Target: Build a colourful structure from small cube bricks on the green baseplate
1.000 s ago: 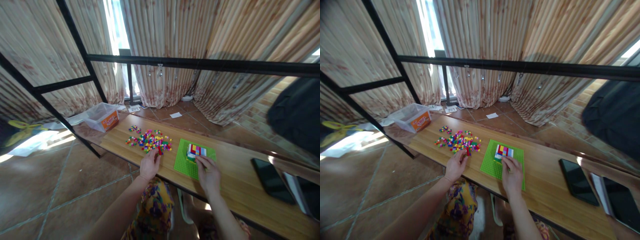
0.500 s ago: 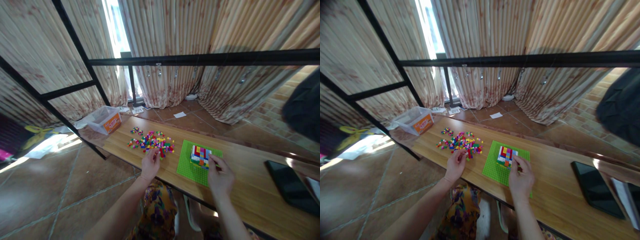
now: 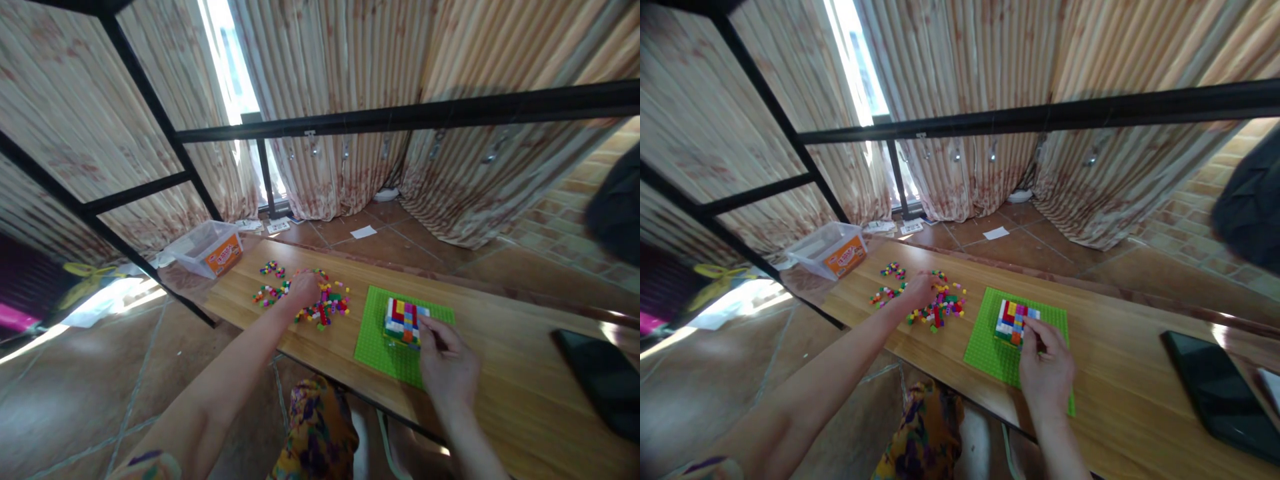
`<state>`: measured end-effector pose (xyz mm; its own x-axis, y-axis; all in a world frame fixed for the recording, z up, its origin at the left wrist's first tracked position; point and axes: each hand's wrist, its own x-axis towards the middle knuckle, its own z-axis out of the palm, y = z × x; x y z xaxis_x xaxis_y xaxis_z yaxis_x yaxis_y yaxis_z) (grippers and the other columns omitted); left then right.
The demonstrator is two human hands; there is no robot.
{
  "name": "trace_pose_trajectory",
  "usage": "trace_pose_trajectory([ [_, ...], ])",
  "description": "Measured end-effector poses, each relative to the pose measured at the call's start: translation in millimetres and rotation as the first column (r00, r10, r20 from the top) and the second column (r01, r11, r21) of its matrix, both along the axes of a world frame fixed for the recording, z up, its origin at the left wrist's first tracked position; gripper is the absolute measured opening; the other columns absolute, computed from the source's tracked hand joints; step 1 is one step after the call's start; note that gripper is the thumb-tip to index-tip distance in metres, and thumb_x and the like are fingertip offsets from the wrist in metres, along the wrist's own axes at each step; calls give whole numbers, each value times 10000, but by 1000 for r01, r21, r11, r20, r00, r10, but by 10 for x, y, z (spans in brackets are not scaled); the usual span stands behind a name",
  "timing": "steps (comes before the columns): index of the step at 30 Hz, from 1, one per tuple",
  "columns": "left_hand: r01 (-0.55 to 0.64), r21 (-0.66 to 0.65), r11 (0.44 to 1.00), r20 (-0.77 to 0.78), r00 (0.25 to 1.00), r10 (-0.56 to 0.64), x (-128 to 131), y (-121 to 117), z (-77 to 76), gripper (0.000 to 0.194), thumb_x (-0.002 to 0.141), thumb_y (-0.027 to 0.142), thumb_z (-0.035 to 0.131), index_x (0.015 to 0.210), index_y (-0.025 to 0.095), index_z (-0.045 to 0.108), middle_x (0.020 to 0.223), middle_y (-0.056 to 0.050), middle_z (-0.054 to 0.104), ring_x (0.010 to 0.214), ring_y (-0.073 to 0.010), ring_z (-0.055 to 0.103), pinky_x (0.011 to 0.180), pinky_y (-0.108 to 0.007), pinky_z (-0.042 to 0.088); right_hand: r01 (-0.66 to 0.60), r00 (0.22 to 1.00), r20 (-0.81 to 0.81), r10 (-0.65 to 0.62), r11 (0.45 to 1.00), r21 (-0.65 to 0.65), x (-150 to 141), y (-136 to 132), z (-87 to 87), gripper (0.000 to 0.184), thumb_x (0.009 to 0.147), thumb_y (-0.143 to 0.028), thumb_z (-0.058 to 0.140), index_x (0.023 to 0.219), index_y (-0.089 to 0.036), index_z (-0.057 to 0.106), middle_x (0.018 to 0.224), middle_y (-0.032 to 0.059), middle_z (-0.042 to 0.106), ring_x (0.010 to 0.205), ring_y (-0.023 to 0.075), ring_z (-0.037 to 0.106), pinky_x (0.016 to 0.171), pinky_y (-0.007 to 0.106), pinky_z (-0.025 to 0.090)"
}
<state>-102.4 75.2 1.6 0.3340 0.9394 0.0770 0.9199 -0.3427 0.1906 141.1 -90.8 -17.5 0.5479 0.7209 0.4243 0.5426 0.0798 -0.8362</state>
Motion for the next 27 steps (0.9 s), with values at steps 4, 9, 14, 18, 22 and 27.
trace_pose_trajectory([
  [4,13,-31,999,-33,999,-14,16,15,36,320,694,121,588,955,220,745,968,-74,715,965,-222,631,925,-341,465,-7,1000,-12,6,1000,-18,-17,6,18,282,839,-397,541,889,-186,722,949,87,706,841,214,648,752,330,496],
  [9,12,-23,1000,-45,999,-13,65,-10,47,240,695,151,613,897,201,731,976,-91,704,1007,-261,607,909,-385,463,-29,1000,-9,29,999,-26,-31,10,16,300,849,-408,523,907,-190,721,958,87,702,856,213,643,780,345,492],
  [14,39,42,998,-25,999,-38,91,-95,151,187,740,160,592,889,185,702,1052,-94,672,1032,-255,586,953,-408,431,-16,999,-40,16,1000,-18,-4,7,4,301,846,-409,528,901,-188,724,946,86,705,845,211,641,765,343,491],
  [18,105,98,990,206,971,-123,224,-423,281,167,815,182,556,951,165,651,963,-69,677,895,-189,622,860,-326,481,27,998,-64,-26,999,21,29,29,15,292,838,-389,541,899,-177,731,938,96,712,828,206,646,742,329,497],
  [22,229,28,973,512,833,-210,547,-947,228,111,830,172,553,901,196,635,849,-7,683,779,-134,633,759,-249,502,68,990,-131,-61,996,52,74,78,1,300,833,-380,536,902,-166,734,910,98,715,816,206,645,756,342,504],
  [27,219,-47,975,667,733,-133,926,-1367,-1,127,819,195,614,933,199,670,884,-26,702,780,-140,643,751,-257,516,106,971,-218,-96,994,31,137,102,-41,316,812,-387,543,922,-160,734,891,97,719,770,199,645,707,328,509],
])
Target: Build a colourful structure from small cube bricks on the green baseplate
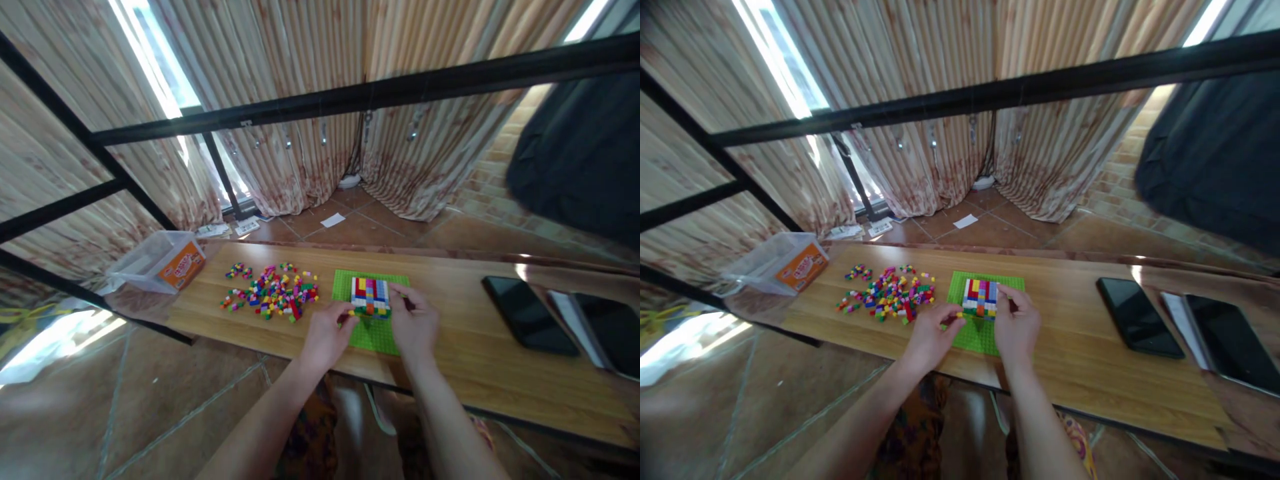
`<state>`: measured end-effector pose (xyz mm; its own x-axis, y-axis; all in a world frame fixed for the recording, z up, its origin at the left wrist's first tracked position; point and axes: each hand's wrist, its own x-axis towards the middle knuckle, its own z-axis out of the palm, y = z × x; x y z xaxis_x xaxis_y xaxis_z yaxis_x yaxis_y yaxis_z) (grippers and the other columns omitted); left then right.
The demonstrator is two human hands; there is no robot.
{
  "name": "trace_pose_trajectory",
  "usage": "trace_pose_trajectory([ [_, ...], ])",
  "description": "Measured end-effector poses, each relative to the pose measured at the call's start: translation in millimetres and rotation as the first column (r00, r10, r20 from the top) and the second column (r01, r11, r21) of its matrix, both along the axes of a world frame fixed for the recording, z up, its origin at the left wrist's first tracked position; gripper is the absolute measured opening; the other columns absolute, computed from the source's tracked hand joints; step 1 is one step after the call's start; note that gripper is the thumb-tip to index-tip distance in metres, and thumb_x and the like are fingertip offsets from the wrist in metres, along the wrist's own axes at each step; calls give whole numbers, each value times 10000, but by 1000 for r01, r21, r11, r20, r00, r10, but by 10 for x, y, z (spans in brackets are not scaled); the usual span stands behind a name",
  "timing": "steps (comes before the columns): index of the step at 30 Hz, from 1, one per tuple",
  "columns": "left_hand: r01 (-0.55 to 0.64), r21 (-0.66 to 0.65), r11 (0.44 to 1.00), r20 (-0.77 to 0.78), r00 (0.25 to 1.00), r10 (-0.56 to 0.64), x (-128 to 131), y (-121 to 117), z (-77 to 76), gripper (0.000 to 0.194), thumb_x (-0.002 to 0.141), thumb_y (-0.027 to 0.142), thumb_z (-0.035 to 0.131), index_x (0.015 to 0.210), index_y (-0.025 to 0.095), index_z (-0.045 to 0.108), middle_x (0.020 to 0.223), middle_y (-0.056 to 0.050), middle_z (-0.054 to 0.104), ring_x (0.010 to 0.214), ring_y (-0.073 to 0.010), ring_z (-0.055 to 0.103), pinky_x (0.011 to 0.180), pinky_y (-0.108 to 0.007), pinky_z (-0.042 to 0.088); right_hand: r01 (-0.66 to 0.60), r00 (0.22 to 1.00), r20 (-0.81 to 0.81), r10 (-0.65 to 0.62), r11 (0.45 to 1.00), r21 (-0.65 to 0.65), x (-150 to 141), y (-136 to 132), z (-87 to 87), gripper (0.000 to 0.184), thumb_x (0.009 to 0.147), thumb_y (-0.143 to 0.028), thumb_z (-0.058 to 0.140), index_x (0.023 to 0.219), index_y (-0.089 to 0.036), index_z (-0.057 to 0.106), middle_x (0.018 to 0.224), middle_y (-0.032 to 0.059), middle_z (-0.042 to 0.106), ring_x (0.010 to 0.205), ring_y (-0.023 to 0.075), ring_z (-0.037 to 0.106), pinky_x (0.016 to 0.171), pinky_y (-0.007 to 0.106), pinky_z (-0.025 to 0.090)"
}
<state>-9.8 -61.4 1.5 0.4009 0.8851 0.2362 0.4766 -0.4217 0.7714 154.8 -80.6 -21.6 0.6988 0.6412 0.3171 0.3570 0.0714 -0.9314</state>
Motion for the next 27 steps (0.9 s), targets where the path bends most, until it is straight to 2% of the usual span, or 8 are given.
trace_pose_trajectory([
  [4,-64,10,998,-49,997,65,142,-35,-91,138,827,216,624,952,192,678,879,-42,705,774,-152,642,727,-269,505,1,999,-38,0,1000,13,41,1,2,305,793,-380,553,898,-156,733,870,89,714,712,185,632,664,314,499],
  [11,-206,-14,978,-101,974,204,266,30,-103,116,811,252,655,898,177,671,789,-35,707,706,-151,648,643,-253,466,6,995,-103,-5,1000,9,62,34,7,290,771,-371,576,876,-152,735,841,87,711,683,180,624,632,303,488],
  [17,-279,-46,959,-122,955,271,353,26,-99,167,790,308,691,874,169,654,779,-49,723,713,-172,674,658,-269,468,-1,993,-120,2,1000,8,47,37,18,292,770,-377,580,877,-155,736,864,94,715,691,183,633,640,307,496],
  [22,-303,-61,951,-139,946,292,383,23,-95,172,799,311,682,887,172,632,792,-49,729,727,-174,683,674,-272,471,-2,995,-100,3,1000,8,34,21,45,301,777,-380,567,874,-151,737,856,94,718,691,179,630,642,303,497],
  [27,-287,-100,953,-89,956,278,368,10,-130,185,806,261,665,959,182,596,797,-28,729,715,-156,684,654,-250,472,-4,995,-101,4,1000,3,33,27,35,301,774,-391,570,860,-156,740,851,86,718,687,178,629,639,302,492],
])
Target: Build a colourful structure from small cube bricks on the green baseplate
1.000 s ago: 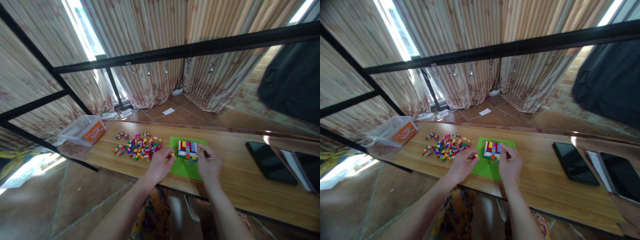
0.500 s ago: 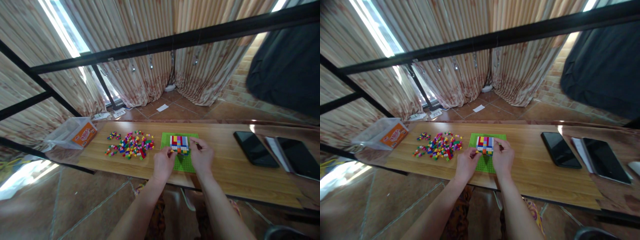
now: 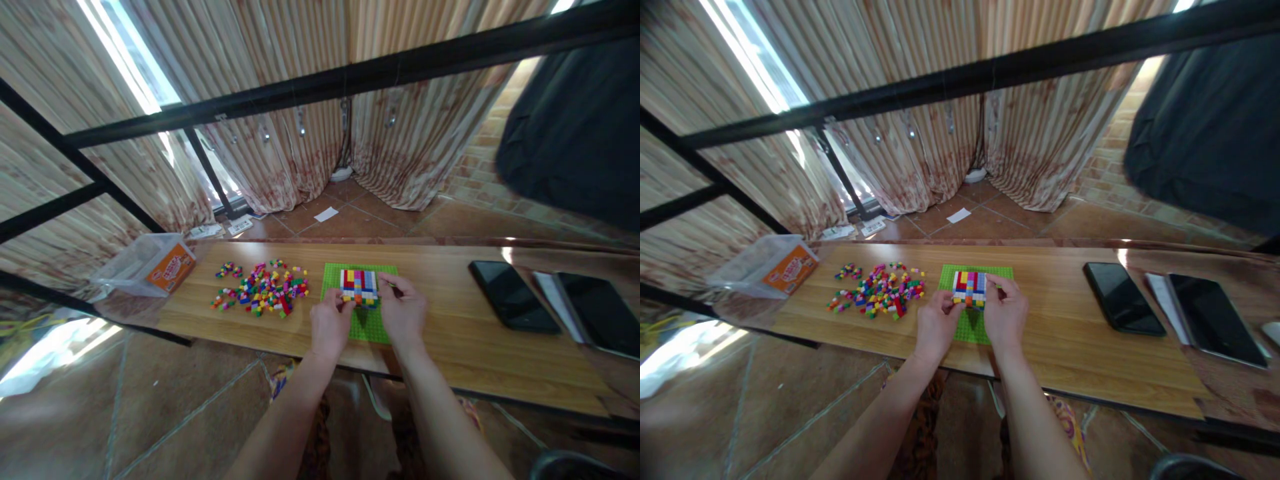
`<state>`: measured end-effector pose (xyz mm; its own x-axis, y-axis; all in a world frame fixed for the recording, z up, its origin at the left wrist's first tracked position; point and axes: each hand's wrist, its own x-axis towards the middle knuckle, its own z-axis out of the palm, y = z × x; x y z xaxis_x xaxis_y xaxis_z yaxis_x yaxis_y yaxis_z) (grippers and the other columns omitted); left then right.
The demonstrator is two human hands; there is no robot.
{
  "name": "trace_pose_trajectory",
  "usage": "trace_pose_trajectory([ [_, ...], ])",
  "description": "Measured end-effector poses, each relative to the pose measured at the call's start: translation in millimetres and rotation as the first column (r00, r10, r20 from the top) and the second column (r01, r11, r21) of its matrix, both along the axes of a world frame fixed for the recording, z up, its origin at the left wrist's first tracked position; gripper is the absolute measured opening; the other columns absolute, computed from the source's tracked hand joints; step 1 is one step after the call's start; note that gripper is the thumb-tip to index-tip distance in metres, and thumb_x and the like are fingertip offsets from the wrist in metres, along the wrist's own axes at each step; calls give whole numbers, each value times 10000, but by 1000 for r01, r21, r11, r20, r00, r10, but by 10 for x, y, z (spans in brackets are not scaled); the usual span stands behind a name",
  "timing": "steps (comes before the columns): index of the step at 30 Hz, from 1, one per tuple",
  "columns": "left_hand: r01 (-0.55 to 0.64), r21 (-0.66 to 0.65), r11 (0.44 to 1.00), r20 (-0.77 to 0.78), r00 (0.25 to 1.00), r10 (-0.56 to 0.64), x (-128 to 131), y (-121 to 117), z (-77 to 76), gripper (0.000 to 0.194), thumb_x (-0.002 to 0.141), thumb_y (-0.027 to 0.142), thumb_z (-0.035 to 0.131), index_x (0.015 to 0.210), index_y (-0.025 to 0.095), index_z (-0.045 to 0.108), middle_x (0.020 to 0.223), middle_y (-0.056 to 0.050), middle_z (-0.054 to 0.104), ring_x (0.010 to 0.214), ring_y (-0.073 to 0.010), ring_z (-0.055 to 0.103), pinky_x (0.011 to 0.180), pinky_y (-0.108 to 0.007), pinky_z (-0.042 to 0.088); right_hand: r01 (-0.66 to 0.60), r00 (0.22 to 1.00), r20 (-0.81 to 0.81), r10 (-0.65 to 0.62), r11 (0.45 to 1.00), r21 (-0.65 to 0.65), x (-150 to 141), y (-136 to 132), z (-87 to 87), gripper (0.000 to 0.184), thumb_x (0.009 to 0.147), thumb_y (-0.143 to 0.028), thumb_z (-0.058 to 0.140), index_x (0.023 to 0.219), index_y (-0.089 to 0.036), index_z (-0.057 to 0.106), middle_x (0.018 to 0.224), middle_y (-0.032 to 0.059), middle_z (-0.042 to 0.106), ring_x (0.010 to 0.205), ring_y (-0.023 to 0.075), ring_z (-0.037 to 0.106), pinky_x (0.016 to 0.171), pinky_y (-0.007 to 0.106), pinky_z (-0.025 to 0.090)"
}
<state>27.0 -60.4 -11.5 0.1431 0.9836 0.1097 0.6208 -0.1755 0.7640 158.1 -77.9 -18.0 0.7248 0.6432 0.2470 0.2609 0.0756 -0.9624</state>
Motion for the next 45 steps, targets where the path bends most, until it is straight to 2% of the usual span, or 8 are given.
trace_pose_trajectory([
  [5,12,-26,1000,64,998,-10,-15,-45,-20,232,807,188,643,1026,189,568,801,-16,727,707,-149,684,657,-250,487,-9,999,-34,9,1000,-3,7,17,-20,299,766,-391,582,868,-160,740,857,85,718,696,184,635,652,313,494],
  [10,41,46,998,124,991,-47,-39,-73,-70,146,844,169,581,988,186,574,851,-27,722,760,-143,686,710,-256,512,-15,999,-48,14,1000,-19,7,26,-27,301,758,-386,590,880,-156,742,853,85,719,692,183,628,655,316,494],
  [18,75,141,987,86,992,-88,-75,-49,-210,104,876,176,542,954,202,605,877,-26,714,828,-152,680,754,-265,528,-23,999,-48,22,999,-29,-2,43,-31,298,746,-371,595,886,-155,745,840,78,722,695,180,619,643,303,482],
  [28,11,139,990,72,997,-21,-29,-41,-185,137,880,176,545,1000,195,609,907,-39,714,837,-158,677,748,-274,522,-44,998,-37,43,998,-36,-26,22,-5,290,761,-368,582,877,-155,741,844,78,719,695,178,621,662,310,491],
  [33,-44,127,991,60,998,36,4,-40,-199,133,880,221,563,1001,188,607,887,-40,711,803,-156,671,716,-270,509,1,990,140,11,996,-90,-15,-23,33,291,806,-344,532,910,-160,732,889,90,698,764,193,619,716,334,489],
  [36,-44,138,990,52,998,38,16,-40,-224,113,884,224,554,976,190,610,881,-33,710,785,-151,665,704,-264,503,46,938,346,9,988,-150,-31,-39,37,310,807,-362,535,967,-168,716,1005,117,660,939,237,592,847,399,464],
  [39,-41,154,987,54,998,33,20,-48,-242,107,887,216,540,966,196,610,894,-24,708,804,-147,663,722,-259,502,45,872,484,73,973,-228,-92,-34,6,405,803,-415,555,1100,-164,668,1165,155,591,1119,282,510,973,472,384],
  [45,-43,148,988,41,998,38,23,-73,-237,132,882,185,524,973,206,617,898,-17,709,798,-154,657,729,-268,502,23,852,501,153,944,-328,-221,16,-54,527,775,-460,574,1223,-183,581,1290,168,497,1222,318,414,1004,511,327],
])
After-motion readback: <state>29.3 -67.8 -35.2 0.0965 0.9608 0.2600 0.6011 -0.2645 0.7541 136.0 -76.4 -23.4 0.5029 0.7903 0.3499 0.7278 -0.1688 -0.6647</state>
